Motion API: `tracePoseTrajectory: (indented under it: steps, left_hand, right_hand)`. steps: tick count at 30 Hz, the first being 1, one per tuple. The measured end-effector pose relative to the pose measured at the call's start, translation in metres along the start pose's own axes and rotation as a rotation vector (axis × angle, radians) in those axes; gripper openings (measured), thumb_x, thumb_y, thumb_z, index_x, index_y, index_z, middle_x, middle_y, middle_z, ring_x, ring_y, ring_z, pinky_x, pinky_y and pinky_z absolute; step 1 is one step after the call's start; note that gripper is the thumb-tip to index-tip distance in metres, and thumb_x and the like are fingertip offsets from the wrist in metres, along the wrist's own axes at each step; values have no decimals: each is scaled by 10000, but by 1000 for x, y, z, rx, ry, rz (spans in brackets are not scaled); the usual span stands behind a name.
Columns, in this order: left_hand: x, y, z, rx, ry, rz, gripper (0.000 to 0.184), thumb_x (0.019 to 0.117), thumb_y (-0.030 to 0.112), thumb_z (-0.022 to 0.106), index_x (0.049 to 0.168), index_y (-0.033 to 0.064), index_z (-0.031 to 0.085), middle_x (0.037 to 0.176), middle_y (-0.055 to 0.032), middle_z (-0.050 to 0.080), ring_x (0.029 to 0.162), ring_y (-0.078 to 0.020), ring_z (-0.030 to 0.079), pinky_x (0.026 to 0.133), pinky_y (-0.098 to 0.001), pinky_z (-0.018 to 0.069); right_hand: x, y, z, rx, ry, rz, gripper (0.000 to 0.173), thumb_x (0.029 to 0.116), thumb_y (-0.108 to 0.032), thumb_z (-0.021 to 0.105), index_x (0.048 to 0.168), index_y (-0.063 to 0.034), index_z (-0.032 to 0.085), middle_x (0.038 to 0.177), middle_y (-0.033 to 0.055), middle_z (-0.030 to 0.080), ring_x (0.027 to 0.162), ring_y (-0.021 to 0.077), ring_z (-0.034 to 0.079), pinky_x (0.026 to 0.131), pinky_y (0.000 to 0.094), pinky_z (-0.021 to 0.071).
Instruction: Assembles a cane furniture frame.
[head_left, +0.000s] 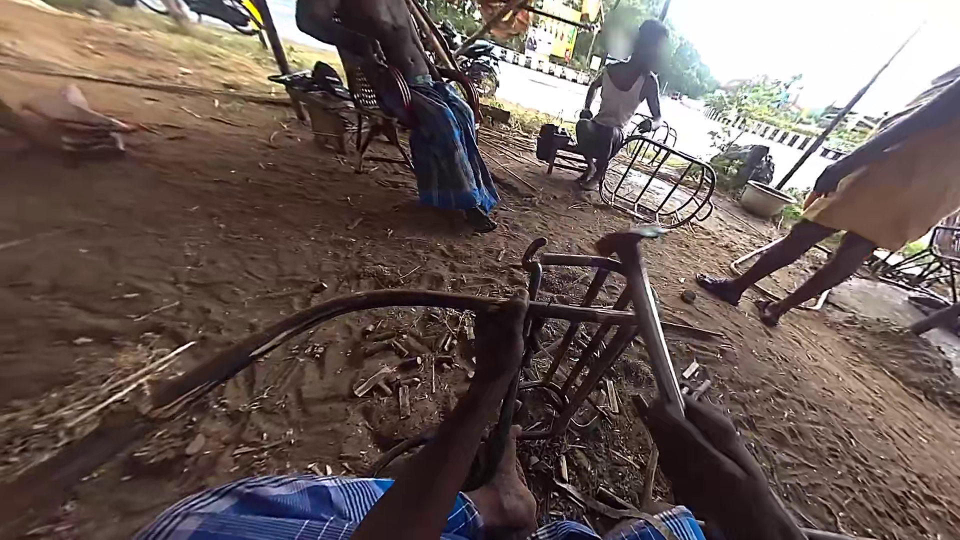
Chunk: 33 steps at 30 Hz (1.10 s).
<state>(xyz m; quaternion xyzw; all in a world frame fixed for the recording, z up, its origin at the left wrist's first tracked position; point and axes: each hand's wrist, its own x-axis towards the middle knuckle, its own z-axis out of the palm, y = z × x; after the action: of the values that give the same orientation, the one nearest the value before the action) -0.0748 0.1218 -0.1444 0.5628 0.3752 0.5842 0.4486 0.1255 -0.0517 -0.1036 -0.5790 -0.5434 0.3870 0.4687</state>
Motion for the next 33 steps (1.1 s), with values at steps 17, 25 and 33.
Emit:
tracePoseTrajectory:
  steps: [17,25,33]
  left_hand:
    - [23,-12,8,-141,35,-169,475,1078,444,500,900,51,700,667,-115,681,430,-219,599,371,-367,517]
    - [17,-8,18,-222,-4,-170,414,1082,350,531,932,11,715,741,-140,734,532,-226,686,447,-356,571]
    - [13,-8,18,-197,-10,-97,397,1093,316,508,938,19,722,782,-118,746,608,-218,720,519,-361,612]
  right_hand:
    - [-17,9,9,-221,55,96,554,1033,-644,368,818,-187,597,564,-53,441,441,75,412,408,282,375]
    - [-39,-64,13,105,186,-232,495,1002,-672,434,863,-221,584,598,-105,407,448,-4,357,384,186,325]
    - [-36,-32,11,120,17,-12,548,996,-682,450,793,-183,549,570,-72,370,415,23,324,363,197,303]
